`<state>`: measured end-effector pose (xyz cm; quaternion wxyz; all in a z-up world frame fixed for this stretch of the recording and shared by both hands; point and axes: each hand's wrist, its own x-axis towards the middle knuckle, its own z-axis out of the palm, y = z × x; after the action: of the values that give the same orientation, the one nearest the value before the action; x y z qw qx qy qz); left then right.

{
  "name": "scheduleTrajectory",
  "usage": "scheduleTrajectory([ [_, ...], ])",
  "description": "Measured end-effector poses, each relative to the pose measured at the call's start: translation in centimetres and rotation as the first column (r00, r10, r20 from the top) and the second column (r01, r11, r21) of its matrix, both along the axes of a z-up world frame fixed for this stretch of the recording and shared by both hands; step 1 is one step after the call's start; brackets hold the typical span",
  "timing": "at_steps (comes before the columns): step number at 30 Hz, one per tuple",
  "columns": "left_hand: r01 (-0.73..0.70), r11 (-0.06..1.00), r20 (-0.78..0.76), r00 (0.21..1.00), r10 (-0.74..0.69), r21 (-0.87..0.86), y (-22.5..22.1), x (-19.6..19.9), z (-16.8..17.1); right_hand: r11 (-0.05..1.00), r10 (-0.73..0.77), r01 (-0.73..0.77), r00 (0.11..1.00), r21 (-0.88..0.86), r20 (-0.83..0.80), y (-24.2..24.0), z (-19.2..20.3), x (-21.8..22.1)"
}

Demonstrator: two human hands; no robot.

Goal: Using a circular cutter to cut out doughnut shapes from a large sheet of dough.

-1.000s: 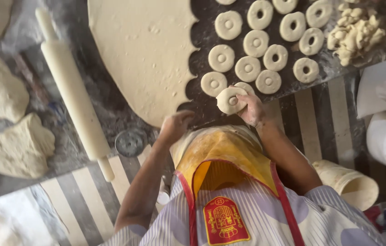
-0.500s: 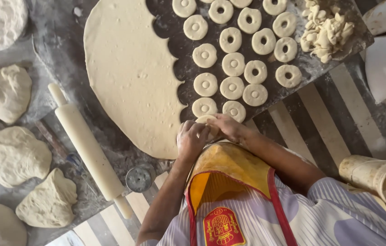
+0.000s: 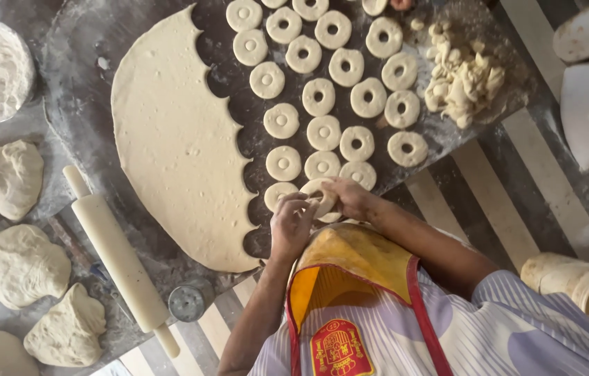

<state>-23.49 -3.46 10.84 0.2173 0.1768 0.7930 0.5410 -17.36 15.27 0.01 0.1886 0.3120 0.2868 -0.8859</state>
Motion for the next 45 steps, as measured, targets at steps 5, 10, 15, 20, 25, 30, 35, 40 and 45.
scheduleTrajectory([
  [5,-0.319,0.87,0.453,0.882,0.128,0.376,3.4,1.4,-2.8,0.999,-0.044,0.044,0.999,0.011,-0.001,7.2,1.2,-0.7],
  [10,-0.476,0.744,0.498,0.838,0.223,0.468,5.7,2.9,-6.1,0.999,-0.037,0.035,0.997,-0.023,-0.061,14.4,-0.1,-2.3],
  [15,-0.666,0.716,0.648,0.642,0.409,0.208,6.0,4.3,-5.2,0.97,-0.098,0.148,0.963,0.191,-0.249,21.9,1.9,-8.8],
  [20,-0.749,0.638,0.663,0.571,0.483,0.18,4.8,5.0,-6.3,0.87,-0.375,0.425,0.899,0.249,-0.225,30.0,-2.1,-18.7],
  [25,-0.793,0.583,0.66,0.533,0.529,0.174,4.7,6.2,-6.2,0.648,-0.54,0.631,0.775,0.426,-0.327,30.1,-10.1,-20.0],
  [30,-0.771,0.635,0.541,0.552,0.635,0.042,4.4,7.3,-6.1,0.939,0.017,0.064,0.972,0.337,-0.233,16.1,-4.8,-11.4],
  [35,-0.556,0.799,0.469,0.782,0.41,0.229,5.2,6.1,-3.5,0.879,0.476,-0.475,0.877,-0.032,0.057,7.2,-1.5,-6.5],
  [40,-0.3,0.952,0.188,0.94,0.284,0.06,4.2,4.4,0.9,0.766,0.635,-0.641,0.765,0.042,0.107,5.5,0.6,-6.9],
  [45,-0.544,0.772,-0.432,0.814,0.389,-0.328,-5.7,3.6,-1.5,0.824,0.514,-0.478,0.857,0.304,-0.047,4.9,-1.0,-7.2],
])
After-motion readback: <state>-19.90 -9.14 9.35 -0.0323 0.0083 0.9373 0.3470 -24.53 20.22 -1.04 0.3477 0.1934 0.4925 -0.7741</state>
